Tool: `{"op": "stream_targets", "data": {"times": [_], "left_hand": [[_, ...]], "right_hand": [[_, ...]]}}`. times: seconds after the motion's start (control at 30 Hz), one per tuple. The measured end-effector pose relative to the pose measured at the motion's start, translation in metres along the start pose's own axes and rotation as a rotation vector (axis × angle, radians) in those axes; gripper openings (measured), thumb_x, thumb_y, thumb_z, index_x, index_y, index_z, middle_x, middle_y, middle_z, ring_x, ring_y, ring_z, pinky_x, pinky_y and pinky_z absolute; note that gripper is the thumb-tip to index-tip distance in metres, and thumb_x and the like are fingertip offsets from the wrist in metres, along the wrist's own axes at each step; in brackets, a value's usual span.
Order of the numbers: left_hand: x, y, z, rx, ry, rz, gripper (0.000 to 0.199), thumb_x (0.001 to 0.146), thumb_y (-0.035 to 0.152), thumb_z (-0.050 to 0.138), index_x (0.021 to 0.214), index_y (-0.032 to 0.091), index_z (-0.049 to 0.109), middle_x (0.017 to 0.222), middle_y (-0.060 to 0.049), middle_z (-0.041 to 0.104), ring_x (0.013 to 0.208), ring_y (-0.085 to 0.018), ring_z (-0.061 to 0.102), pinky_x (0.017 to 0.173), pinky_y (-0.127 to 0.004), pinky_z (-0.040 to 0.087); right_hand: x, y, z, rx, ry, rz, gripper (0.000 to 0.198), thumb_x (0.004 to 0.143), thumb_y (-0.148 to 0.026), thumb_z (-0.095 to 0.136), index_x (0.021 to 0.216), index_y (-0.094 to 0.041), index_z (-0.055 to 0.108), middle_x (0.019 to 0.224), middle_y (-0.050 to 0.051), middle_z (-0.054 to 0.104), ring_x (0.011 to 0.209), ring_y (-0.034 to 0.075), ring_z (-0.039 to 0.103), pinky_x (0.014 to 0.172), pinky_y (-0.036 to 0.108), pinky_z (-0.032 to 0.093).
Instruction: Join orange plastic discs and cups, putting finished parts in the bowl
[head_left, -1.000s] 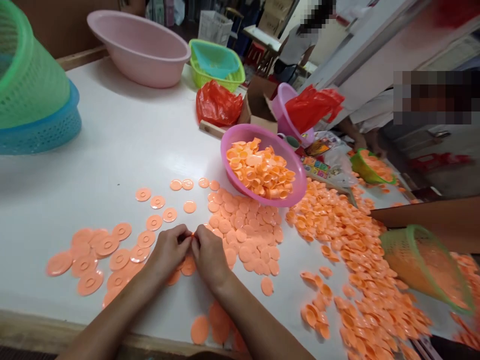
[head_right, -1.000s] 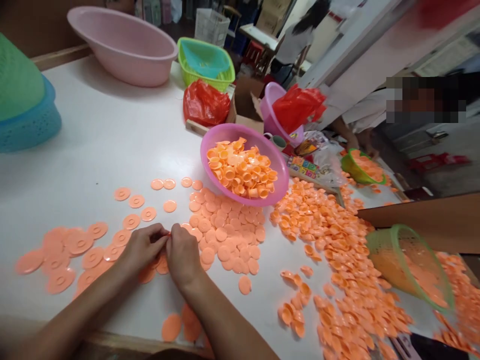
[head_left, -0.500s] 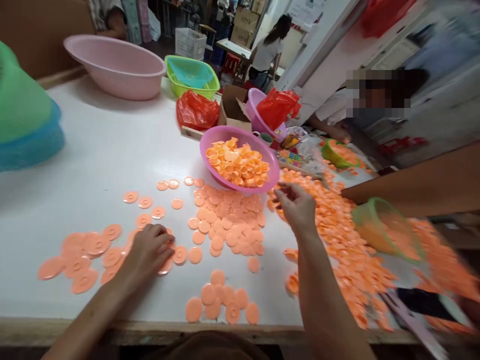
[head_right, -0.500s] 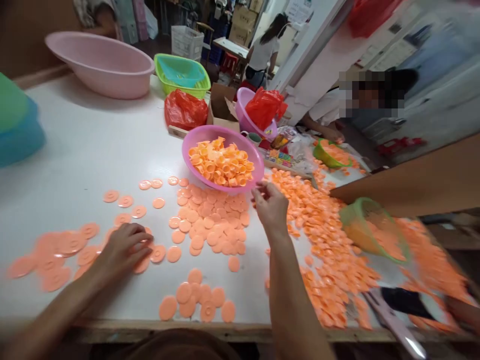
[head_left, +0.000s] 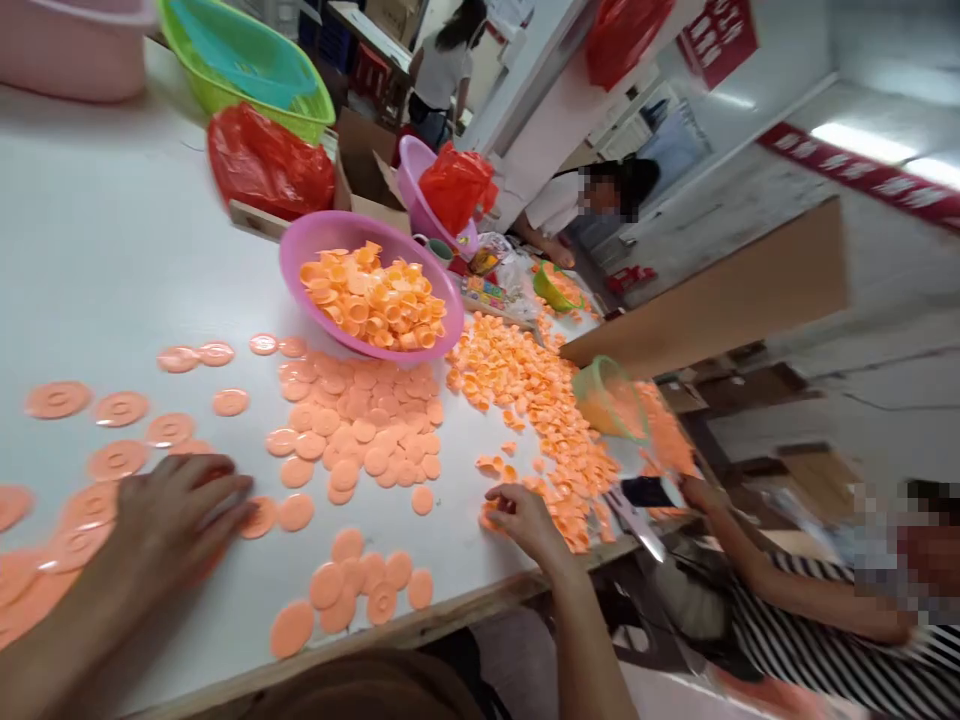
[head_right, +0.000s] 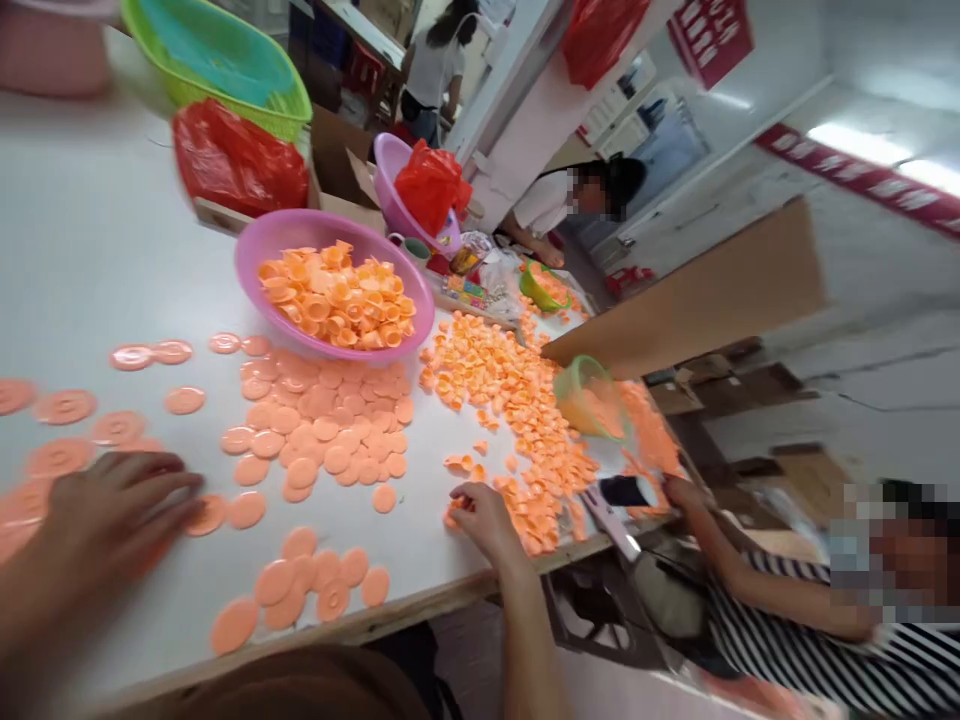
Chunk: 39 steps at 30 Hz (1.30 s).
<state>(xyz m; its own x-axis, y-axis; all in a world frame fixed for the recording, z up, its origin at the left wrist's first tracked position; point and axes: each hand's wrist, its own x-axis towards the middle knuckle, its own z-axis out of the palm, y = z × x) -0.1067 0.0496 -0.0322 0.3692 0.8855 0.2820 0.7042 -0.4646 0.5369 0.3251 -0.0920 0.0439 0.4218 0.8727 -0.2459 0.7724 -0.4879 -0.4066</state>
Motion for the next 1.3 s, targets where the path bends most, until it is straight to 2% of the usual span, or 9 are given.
{"op": "stream_targets", "data": {"times": [0.13, 0.2, 0.3, 0.43, 0.57, 0.8, 0.9, 1.0, 1.3], "left_hand": [[-0.006, 0.005, -0.014, 0.081, -0.162, 0.033, 0.018, 0.079, 0.032, 0.064, 0.095, 0.03, 0.071, 0.113, -0.008, 0.067, 0.104, -0.03, 0.056, 0.076, -0.038, 0.035], [-0.008, 0.009, -0.018, 0.07, -0.22, -0.02, 0.022, 0.076, 0.026, 0.068, 0.098, 0.03, 0.07, 0.118, -0.008, 0.064, 0.109, -0.031, 0.053, 0.079, -0.04, 0.034], [-0.01, 0.015, -0.021, 0.039, -0.239, -0.07, 0.023, 0.076, 0.021, 0.068, 0.097, 0.03, 0.07, 0.117, -0.008, 0.063, 0.109, -0.03, 0.051, 0.081, -0.042, 0.034], [-0.012, 0.017, -0.02, 0.011, -0.225, -0.068, 0.012, 0.08, 0.024, 0.067, 0.091, 0.029, 0.072, 0.119, -0.008, 0.061, 0.112, -0.031, 0.048, 0.085, -0.044, 0.034], [-0.015, 0.015, -0.014, 0.004, -0.196, -0.059, 0.01, 0.084, 0.028, 0.067, 0.091, 0.029, 0.074, 0.122, -0.009, 0.06, 0.115, -0.032, 0.046, 0.086, -0.046, 0.034], [-0.013, 0.024, -0.023, -0.106, -0.215, -0.125, 0.019, 0.087, 0.022, 0.058, 0.095, 0.029, 0.074, 0.12, -0.008, 0.064, 0.115, -0.03, 0.052, 0.085, -0.044, 0.037], [-0.005, 0.034, -0.025, -0.285, -0.303, -0.363, 0.022, 0.085, 0.021, 0.053, 0.098, 0.024, 0.071, 0.089, -0.005, 0.071, 0.084, -0.022, 0.063, 0.072, -0.034, 0.043], [0.001, 0.042, -0.018, -0.344, -0.363, -0.573, 0.016, 0.082, 0.019, 0.05, 0.076, 0.02, 0.066, 0.066, -0.001, 0.067, 0.063, -0.018, 0.06, 0.06, -0.028, 0.039], [-0.017, 0.053, 0.001, -0.383, -0.202, -0.58, 0.026, 0.087, 0.034, 0.044, 0.066, 0.021, 0.052, 0.061, 0.0, 0.063, 0.057, -0.016, 0.056, 0.055, -0.027, 0.037]], "right_hand": [[0.01, -0.013, 0.017, 0.004, 0.022, -0.069, 0.014, 0.058, -0.02, 0.058, 0.058, -0.021, 0.073, 0.067, 0.005, 0.061, 0.065, 0.021, 0.058, 0.064, 0.032, 0.044], [0.018, -0.034, 0.024, 0.068, 0.056, -0.092, 0.014, 0.063, -0.027, 0.061, 0.062, -0.023, 0.074, 0.071, 0.006, 0.064, 0.066, 0.021, 0.059, 0.064, 0.032, 0.045], [0.021, -0.097, 0.046, 0.297, -0.011, -0.162, 0.015, 0.072, -0.034, 0.062, 0.072, -0.023, 0.072, 0.072, 0.004, 0.069, 0.068, 0.021, 0.062, 0.062, 0.031, 0.048], [0.015, -0.192, 0.103, 0.452, -0.288, -0.332, 0.008, 0.076, -0.023, 0.061, 0.068, -0.021, 0.064, 0.061, -0.001, 0.064, 0.058, 0.015, 0.058, 0.055, 0.024, 0.044], [0.008, -0.24, 0.15, 0.391, -0.343, -0.406, 0.015, 0.072, -0.01, 0.056, 0.062, -0.02, 0.057, 0.058, -0.003, 0.061, 0.056, 0.013, 0.055, 0.053, 0.022, 0.039], [0.004, -0.246, 0.154, 0.217, -0.333, -0.517, 0.02, 0.075, -0.005, 0.052, 0.062, -0.02, 0.046, 0.061, -0.002, 0.059, 0.056, 0.012, 0.051, 0.054, 0.022, 0.03], [0.003, -0.246, 0.152, 0.215, -0.331, -0.528, 0.021, 0.076, -0.006, 0.051, 0.064, -0.021, 0.044, 0.062, -0.003, 0.057, 0.057, 0.012, 0.05, 0.054, 0.022, 0.029], [0.0, -0.245, 0.154, 0.23, -0.33, -0.538, 0.02, 0.078, -0.007, 0.05, 0.066, -0.021, 0.042, 0.064, -0.003, 0.057, 0.059, 0.012, 0.049, 0.055, 0.022, 0.03], [-0.014, -0.236, 0.17, 0.324, -0.228, -0.471, 0.018, 0.083, -0.014, 0.049, 0.068, -0.021, 0.043, 0.065, -0.001, 0.057, 0.06, 0.013, 0.05, 0.057, 0.024, 0.036]]}}
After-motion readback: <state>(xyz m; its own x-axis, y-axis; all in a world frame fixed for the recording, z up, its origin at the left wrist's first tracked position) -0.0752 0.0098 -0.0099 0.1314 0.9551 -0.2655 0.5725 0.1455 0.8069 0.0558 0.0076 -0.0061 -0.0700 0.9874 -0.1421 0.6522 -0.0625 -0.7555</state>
